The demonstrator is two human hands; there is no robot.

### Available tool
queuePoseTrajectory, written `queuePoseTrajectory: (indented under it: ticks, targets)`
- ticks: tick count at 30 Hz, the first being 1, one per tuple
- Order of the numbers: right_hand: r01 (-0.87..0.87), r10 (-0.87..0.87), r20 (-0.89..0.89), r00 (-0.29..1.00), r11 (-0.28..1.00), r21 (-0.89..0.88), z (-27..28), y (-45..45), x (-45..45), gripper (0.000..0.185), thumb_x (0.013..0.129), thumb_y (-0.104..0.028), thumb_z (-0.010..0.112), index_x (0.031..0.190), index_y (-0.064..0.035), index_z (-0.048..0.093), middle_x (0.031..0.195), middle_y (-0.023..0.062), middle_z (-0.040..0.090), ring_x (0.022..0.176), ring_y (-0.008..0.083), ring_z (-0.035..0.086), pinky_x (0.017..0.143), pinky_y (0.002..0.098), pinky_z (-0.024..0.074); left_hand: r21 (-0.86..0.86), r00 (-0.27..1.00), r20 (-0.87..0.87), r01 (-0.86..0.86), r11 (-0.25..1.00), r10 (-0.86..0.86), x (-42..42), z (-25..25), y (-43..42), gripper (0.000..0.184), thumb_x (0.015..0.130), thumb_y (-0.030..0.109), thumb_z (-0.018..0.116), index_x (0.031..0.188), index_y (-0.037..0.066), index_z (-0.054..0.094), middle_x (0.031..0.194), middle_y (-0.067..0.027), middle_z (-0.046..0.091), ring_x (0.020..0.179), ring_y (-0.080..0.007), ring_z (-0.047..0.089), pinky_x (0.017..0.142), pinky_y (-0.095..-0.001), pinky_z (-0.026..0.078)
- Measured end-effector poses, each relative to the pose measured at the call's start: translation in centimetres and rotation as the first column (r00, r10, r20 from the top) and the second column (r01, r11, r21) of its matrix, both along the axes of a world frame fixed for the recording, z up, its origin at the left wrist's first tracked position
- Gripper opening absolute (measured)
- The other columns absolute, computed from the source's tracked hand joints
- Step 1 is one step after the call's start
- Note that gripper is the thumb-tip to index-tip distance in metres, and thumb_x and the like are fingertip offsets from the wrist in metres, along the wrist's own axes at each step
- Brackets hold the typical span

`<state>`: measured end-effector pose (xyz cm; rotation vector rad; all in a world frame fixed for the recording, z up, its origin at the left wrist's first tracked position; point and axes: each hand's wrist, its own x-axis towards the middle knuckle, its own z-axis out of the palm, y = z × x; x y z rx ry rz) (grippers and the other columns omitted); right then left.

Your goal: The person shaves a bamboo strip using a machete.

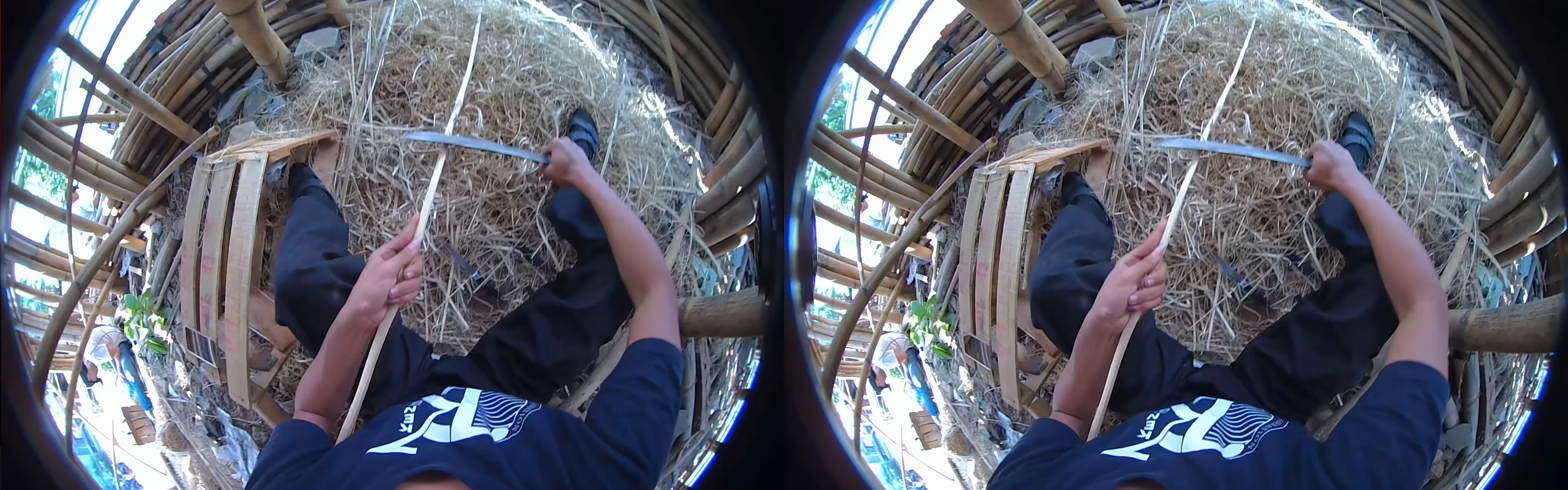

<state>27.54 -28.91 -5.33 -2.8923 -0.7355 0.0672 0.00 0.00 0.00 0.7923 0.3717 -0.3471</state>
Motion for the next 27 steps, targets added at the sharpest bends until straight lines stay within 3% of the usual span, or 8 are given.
queuePoseTrajectory:
  ticks: [1, 3, 5, 6, 7, 17, 23, 27]
  targets:
    - [-0.041, 0.035, 0.12, 0.992, 0.998, 0.043, -0.1, -0.4, 0.8, 0.022, 0.069, -0.021, 0.062, 0.081, -0.0052, 0.072, 0.079, 0.0216, 0.067, 0.078, 0.035, 0.066, 0.077, 0.0402, 0.0537, 0.019, 0.999, 0.034, 0.014, 1.0, -0.015, 0.6, -0.2, -0.1, 0.047, 0.101, 0.015, 0.045, 0.145, 0.028, 0.036, 0.065, 0.0024, 0.04, 0.04, -0.003, 0.033, 0.036, -0.0167, 0.028]
    - [-0.007, 0.001, -0.128, 0.992, 0.999, -0.047, -1.2, -1.5, -1.3, 0.022, 0.071, -0.022, 0.063, 0.082, -0.0056, 0.072, 0.081, 0.0215, 0.067, 0.079, 0.0352, 0.066, 0.076, 0.0416, 0.0535, -0.014, 0.995, -0.089, 0.034, 0.999, -0.035, -3.0, 0.6, -1.1, 0.047, 0.101, 0.015, 0.045, 0.145, 0.028, 0.037, 0.066, 0.0026, 0.039, 0.04, -0.0024, 0.033, 0.036, -0.0163, 0.028]
    - [0.152, -0.163, -0.223, 0.961, 0.986, -0.069, -0.1, -1.2, 0.4, 0.023, 0.072, -0.023, 0.063, 0.083, -0.0051, 0.072, 0.084, 0.0224, 0.067, 0.082, 0.0352, 0.067, 0.077, 0.0423, 0.0533, -0.025, 0.997, -0.082, 0.004, 1.0, -0.006, -2.4, 0.7, -0.6, 0.048, 0.101, 0.014, 0.044, 0.145, 0.029, 0.035, 0.066, 0.0028, 0.039, 0.041, -0.0022, 0.033, 0.036, -0.016, 0.028]
    - [0.142, -0.144, -0.049, 0.988, 0.989, -0.044, 0.6, -1.0, 0.8, 0.024, 0.073, -0.024, 0.063, 0.084, -0.0047, 0.072, 0.087, 0.023, 0.067, 0.085, 0.0352, 0.066, 0.079, 0.0417, 0.0535, 0.029, 0.998, -0.052, 0.031, 0.999, -0.03, -1.8, 0.7, -0.3, 0.048, 0.101, 0.014, 0.044, 0.146, 0.029, 0.034, 0.066, 0.0031, 0.04, 0.041, -0.0024, 0.033, 0.037, -0.016, 0.028]
    - [0.139, -0.14, -0.04, 0.989, 0.99, -0.033, 0.7, -0.5, 1.0, 0.024, 0.073, -0.024, 0.063, 0.084, -0.0047, 0.072, 0.087, 0.023, 0.067, 0.085, 0.0352, 0.066, 0.079, 0.0417, 0.0535, 0.008, 0.998, -0.02, 0.053, 0.999, -0.053, -1.7, 0.1, -0.1, 0.049, 0.101, 0.013, 0.044, 0.146, 0.028, 0.034, 0.066, 0.0035, 0.039, 0.041, -0.0022, 0.033, 0.037, -0.016, 0.028]
    - [0.023, -0.005, -0.189, 0.982, 0.995, 0.094, 2.1, 1.6, -3.1, 0.024, 0.071, -0.017, 0.062, 0.083, 0.0015, 0.071, 0.077, 0.0233, 0.066, 0.076, 0.0359, 0.066, 0.076, 0.0411, 0.0532, -0.043, 0.999, -0.019, -0.048, 0.998, 0.047, -1.8, 0.8, 0.6, 0.05, 0.101, 0.013, 0.041, 0.148, 0.024, 0.027, 0.065, 0.002, 0.041, 0.038, -0.0021, 0.032, 0.034, -0.0156, 0.029]
    - [-0.36, 0.365, -0.095, 0.926, 0.931, 0.064, 3.9, 4.1, -6.2, 0.012, 0.067, -0.018, 0.065, 0.072, -0.0073, 0.067, 0.068, 0.0159, 0.063, 0.068, 0.0349, 0.064, 0.069, 0.0427, 0.0531, -0.035, 0.999, -0.046, -0.018, 0.999, 0.016, -1.1, 0.6, -0.3, 0.048, 0.101, 0.016, 0.043, 0.147, 0.023, 0.03, 0.064, 0.0022, 0.04, 0.036, -0.002, 0.03, 0.033, -0.0147, 0.027]
    - [-0.48, 0.488, -0.052, 0.871, 0.869, 0.119, 4.1, 5.8, -7.3, 0.008, 0.063, -0.014, 0.068, 0.067, -0.0093, 0.062, 0.062, 0.0147, 0.06, 0.062, 0.0332, 0.062, 0.062, 0.042, 0.0513, -0.003, 0.991, -0.13, 0.015, 1.0, -0.015, -1.0, 0.7, -0.6, 0.045, 0.102, 0.019, 0.041, 0.146, 0.022, 0.031, 0.062, 0.0034, 0.036, 0.035, -0.0009, 0.026, 0.031, -0.0145, 0.025]
